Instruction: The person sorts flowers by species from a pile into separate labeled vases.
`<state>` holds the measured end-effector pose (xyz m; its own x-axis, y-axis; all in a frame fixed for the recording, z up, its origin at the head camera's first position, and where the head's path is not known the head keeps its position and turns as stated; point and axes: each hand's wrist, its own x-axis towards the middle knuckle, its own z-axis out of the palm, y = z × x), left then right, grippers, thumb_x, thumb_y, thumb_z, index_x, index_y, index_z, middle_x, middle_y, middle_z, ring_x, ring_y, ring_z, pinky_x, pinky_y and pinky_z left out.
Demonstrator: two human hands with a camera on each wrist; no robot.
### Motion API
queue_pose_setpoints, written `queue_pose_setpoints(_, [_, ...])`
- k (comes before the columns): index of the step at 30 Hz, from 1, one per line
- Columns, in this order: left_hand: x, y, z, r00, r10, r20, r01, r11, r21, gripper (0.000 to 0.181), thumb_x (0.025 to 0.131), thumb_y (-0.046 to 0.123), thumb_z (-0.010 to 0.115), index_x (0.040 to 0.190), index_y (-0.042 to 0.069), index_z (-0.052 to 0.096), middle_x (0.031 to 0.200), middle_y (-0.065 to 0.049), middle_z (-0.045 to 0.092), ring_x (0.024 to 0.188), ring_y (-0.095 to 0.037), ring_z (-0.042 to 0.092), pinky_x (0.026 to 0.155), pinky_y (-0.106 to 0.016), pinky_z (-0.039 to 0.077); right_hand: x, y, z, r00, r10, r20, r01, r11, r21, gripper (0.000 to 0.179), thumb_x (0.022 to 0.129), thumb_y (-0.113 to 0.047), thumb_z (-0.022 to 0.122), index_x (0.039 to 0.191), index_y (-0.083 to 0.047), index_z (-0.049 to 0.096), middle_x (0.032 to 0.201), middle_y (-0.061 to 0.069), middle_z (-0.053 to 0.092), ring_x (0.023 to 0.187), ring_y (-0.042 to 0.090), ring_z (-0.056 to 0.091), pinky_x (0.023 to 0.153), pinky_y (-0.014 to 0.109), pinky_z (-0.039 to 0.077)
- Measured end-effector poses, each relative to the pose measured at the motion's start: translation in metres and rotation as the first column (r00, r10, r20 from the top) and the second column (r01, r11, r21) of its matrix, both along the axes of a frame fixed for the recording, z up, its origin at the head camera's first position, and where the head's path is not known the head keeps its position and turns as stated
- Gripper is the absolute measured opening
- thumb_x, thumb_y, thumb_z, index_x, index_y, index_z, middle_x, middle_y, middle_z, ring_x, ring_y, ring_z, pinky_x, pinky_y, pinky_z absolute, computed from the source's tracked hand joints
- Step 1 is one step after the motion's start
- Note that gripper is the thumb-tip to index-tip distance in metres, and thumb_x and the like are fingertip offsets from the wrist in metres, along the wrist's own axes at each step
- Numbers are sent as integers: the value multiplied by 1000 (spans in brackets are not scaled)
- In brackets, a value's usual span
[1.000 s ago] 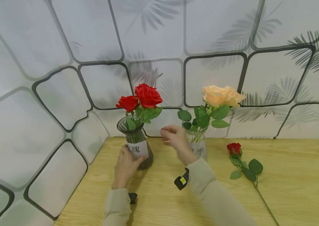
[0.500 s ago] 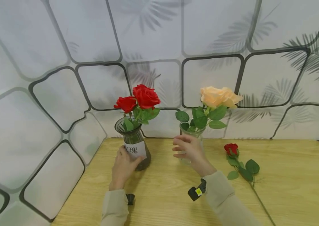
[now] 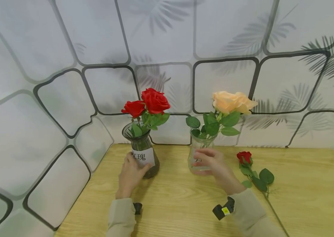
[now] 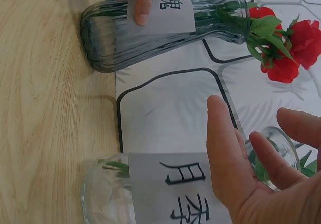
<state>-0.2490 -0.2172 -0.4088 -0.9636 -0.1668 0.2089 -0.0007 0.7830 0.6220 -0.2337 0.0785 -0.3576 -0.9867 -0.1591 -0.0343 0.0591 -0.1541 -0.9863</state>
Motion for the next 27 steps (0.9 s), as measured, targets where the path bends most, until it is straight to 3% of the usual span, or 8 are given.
queue_pose_setpoints(12, [2,1,1,1000,-1,-2,1,1000,9,90,90,45,73,146,-11,29,132,-30,49,117,-46,56,90,-61,50,12,29,-2,999,-46,22,46,999,-5,44,100,-18,67,133,8,56,110,12,68,89,21,72,76,46,60])
queue_pose_setpoints(19, [2,0,0,1000,5,14,-5,1000,9,91,90,45,74,146,-11,29,132,-30,49,116,-45,55,90,-61,50,19,54,-3,998,-53,30,50,996,72,53,102,-23,65,140,9,49,117,10,66,95,20,71,79,45,60])
queue_pose_setpoints(27, [0,-1,-1,1000,-9,11,9,1000,15,91,90,43,73,147,-11,27,132,-30,48,118,-45,54,93,-61,48,21,87,-9,997,-55,45,53,998,44,24,102,-21,65,123,-9,63,105,-1,69,92,17,72,79,45,60])
